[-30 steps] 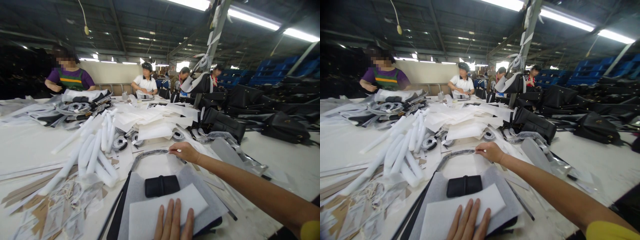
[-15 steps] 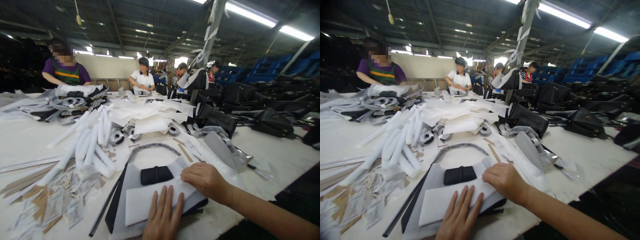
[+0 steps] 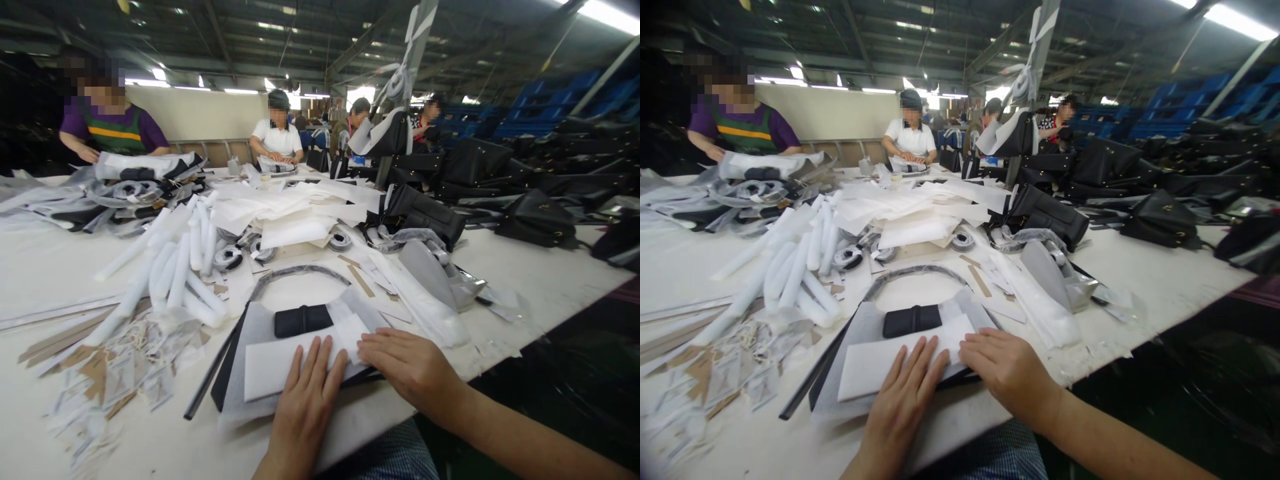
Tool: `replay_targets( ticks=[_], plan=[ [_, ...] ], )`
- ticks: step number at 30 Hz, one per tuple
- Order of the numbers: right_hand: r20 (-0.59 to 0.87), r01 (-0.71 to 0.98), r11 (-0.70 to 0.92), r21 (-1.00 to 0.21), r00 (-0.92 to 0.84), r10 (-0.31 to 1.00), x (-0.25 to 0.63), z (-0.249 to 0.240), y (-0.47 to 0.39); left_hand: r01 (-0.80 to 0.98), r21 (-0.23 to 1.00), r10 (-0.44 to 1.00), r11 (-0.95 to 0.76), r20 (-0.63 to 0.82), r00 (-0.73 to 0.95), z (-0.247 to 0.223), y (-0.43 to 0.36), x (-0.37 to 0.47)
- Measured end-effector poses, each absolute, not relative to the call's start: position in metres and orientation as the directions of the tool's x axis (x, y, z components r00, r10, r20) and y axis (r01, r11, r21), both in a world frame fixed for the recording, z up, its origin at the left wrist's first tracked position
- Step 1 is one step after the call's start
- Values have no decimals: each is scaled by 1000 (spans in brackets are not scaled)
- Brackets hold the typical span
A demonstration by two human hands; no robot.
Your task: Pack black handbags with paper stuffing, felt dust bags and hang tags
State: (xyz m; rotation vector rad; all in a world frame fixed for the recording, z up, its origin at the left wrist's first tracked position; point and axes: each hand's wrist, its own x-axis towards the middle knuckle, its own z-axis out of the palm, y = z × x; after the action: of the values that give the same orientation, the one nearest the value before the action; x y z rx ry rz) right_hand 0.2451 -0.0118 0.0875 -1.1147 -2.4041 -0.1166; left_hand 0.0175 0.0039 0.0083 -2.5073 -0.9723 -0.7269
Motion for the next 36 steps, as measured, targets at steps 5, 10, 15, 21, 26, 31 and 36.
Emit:
replay_targets(
  ticks=[5, 10, 15, 21, 26, 31, 36],
  plan=[
    [497, 745, 660, -98, -538, 681, 243, 76, -21, 697, -98, 517, -710, 600, 611, 14, 4, 18],
    [511, 689, 699, -191, -538, 671, 256, 77, -24, 675, -95, 520, -732, 562, 643, 15, 5, 20],
    [572, 828, 401, -391, -123, 811, 290, 67, -52, 648, -138, 505, -749, 516, 692, 16, 7, 15],
    [484, 892, 291, -345, -97, 870, 293, 13, -84, 642, -158, 509, -751, 482, 714, 17, 8, 12],
    [455, 919, 225, -325, -57, 889, 280, 4, -73, 646, -157, 520, -747, 468, 715, 22, 6, 14],
    [415, 897, 180, -403, 4, 910, 269, 16, -73, 638, -186, 498, -747, 478, 723, 27, 6, 15],
    [42, 574, -59, -817, 160, 986, 253, 23, -88, 646, -179, 521, -743, 452, 724, 29, 8, 13]
  ],
)
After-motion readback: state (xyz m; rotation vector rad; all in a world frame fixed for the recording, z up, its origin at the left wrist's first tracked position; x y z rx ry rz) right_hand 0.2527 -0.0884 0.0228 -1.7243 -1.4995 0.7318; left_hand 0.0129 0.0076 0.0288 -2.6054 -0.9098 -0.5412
